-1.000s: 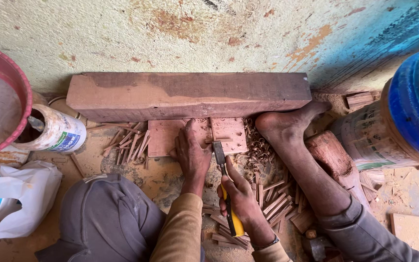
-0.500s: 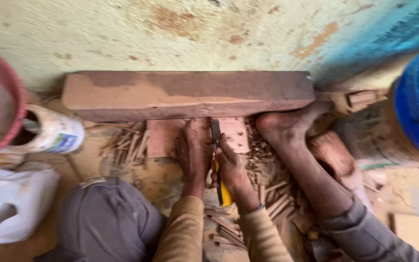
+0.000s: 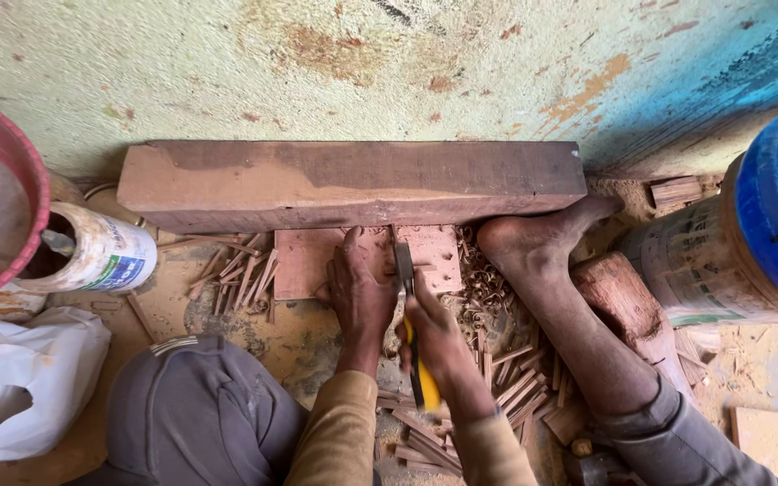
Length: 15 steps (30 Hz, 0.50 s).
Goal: The person sits on the floor and uses a chisel to carve small wooden dowels from a rectangular block of wood. They hold the wood block steady with their bare feet and left hand while striking the chisel with their right hand to produce thin wooden strips.
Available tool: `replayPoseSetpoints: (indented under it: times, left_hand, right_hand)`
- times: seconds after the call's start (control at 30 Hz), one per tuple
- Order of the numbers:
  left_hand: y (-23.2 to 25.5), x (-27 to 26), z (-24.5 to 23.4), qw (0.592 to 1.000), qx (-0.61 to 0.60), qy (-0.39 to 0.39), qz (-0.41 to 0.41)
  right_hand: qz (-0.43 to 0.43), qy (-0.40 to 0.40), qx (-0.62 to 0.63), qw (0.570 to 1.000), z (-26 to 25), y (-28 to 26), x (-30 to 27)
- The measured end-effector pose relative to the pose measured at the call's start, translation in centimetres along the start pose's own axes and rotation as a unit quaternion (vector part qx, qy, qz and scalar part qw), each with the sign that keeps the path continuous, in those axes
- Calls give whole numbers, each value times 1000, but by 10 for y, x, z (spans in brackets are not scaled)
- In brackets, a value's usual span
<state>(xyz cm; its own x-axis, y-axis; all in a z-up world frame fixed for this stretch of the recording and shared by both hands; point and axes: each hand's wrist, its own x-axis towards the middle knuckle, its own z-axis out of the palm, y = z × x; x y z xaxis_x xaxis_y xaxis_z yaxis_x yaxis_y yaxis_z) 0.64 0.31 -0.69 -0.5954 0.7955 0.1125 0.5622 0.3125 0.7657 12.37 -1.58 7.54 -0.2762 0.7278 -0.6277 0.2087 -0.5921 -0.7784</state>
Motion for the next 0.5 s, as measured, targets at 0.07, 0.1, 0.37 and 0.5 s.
replayPoseSetpoints:
  times: [0.07,0.1,0.37,0.5]
  left_hand:
    - [-1,2,-2,1000,2,3,2]
    - [-2,5,-4,1000,0,9,10]
    - [-4,2,3,1000,15,-6,-17]
    - [-5,4,4,999,-31,29,10]
  right_hand:
    - [-32,-6,22,999,3,-8,8]
    - [-17,-6,24,1000,6,-7,3]
    - [-27,-18,50,998,5,-7,10]
    - [14,-11,46,999,3,-4,2]
